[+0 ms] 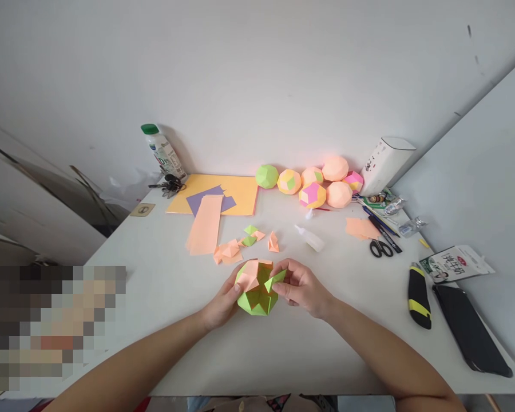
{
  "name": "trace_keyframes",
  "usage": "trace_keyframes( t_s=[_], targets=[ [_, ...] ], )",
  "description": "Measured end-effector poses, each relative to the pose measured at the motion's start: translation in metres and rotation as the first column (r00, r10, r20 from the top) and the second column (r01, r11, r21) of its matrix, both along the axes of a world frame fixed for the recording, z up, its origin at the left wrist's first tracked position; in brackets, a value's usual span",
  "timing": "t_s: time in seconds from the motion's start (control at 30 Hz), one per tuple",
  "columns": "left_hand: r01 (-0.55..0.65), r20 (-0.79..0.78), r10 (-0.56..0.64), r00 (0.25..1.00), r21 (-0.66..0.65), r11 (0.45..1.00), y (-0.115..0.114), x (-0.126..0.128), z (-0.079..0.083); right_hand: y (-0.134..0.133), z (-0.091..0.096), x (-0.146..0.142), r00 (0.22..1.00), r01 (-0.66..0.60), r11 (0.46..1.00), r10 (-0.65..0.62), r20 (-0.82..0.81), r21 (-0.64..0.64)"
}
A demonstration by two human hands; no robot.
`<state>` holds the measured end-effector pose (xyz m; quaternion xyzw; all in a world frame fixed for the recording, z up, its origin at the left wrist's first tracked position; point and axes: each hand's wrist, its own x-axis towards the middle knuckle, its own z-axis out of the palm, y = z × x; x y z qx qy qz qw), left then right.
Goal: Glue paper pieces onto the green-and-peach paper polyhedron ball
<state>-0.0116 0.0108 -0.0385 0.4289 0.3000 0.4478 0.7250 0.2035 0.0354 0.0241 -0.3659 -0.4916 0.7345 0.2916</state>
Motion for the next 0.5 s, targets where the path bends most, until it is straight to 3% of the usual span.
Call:
trace_keyframes(
  t_s=[0.2,0.5],
  targets=[
    [-0.02,-0.064,0.022,0.998,0.031,0.999,0.0,0.0,-0.003,-0.004,-0.001,-0.003,0.994,-0.103,0.994,0.103,0.032,0.024],
    [-0.009,-0.132,0.012,0.991,0.021,1.0,0.001,-0.001,0.0,-0.009,0.005,-0.013,0.986,-0.096,0.988,0.078,0.145,0.12]
  ],
)
